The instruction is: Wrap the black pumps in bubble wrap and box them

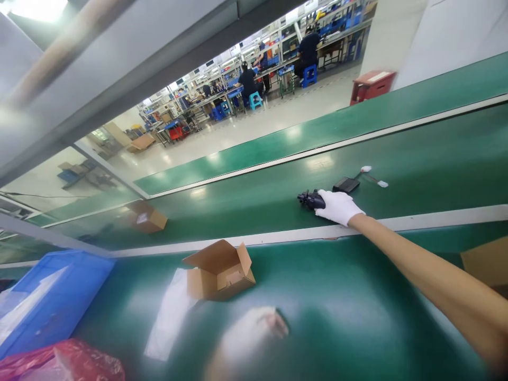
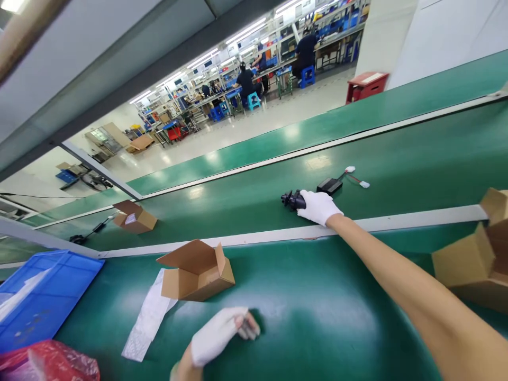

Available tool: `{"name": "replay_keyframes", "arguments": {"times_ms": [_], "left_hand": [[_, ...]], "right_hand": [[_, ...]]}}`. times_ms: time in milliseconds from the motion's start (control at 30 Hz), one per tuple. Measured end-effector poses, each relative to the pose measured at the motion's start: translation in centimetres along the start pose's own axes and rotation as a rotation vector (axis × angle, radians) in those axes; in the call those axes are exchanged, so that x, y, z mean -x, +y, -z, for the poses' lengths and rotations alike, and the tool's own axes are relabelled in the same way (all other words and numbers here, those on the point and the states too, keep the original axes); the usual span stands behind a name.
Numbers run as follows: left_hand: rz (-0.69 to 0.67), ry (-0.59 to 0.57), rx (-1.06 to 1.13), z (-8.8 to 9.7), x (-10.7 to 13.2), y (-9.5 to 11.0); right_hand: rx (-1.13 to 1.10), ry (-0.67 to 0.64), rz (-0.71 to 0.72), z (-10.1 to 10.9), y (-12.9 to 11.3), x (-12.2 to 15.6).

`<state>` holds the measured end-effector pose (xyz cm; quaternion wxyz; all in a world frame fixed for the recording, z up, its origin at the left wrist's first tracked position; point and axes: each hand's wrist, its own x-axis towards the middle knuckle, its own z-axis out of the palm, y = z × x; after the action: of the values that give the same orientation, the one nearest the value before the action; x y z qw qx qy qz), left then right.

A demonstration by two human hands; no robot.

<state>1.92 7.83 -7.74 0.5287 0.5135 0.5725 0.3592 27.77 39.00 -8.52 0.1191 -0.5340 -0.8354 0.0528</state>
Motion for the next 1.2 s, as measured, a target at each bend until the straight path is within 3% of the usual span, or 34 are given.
{"name": "replay_keyframes", "arguments": {"times_ms": [67,200,267,333,433,600,700,800,933,1067,1200], "left_hand": [[0.000,-0.089,-0.012,-1.3,-2.8,0.9],[-0.166,0.092,-0.132,-3.1,-7.1,3.3],[-0.236,0.044,-0.131,-3.8,-7.5,3.6],[-0.224,-0.074,-0.089,-4.2,-6.5,3.1],[-0.072,-0.164,-0.101,-4.6,-3.1,1.5],[0.149,-0.059,-0.134,-5.8,3.0,0.0],[0.233,0.065,-0.209,-6.1,5.4,0.0],[0.197,0.154,-0.346,-5.6,6.9,0.3],[0.068,0.211,-0.479,-5.1,5.9,2.0],[-0.059,0.176,-0.643,-7.6,-0.1,4.1],[0.105,0.120,-0.709,-10.0,-6.9,5.0]], "right_hand": [[-0.027,0.036,0.076,0.3,-1.1,2.3],[-0.115,0.025,0.331,2.4,-4.1,9.0],[-0.161,-0.018,0.488,3.3,-5.6,12.6],[-0.194,-0.039,0.616,3.5,-6.9,15.8],[-0.214,-0.035,0.718,2.2,-8.4,19.8],[-0.272,-0.050,0.785,-1.2,-11.6,25.0],[-0.309,-0.069,0.781,-1.3,-13.3,27.0],[-0.319,-0.077,0.803,0.1,-12.8,26.5],[-0.232,0.040,0.668,1.3,-9.1,20.4],[-0.139,-0.029,0.574,0.0,-6.1,12.1],[-0.125,-0.047,0.478,-0.6,-5.0,8.6]]}}
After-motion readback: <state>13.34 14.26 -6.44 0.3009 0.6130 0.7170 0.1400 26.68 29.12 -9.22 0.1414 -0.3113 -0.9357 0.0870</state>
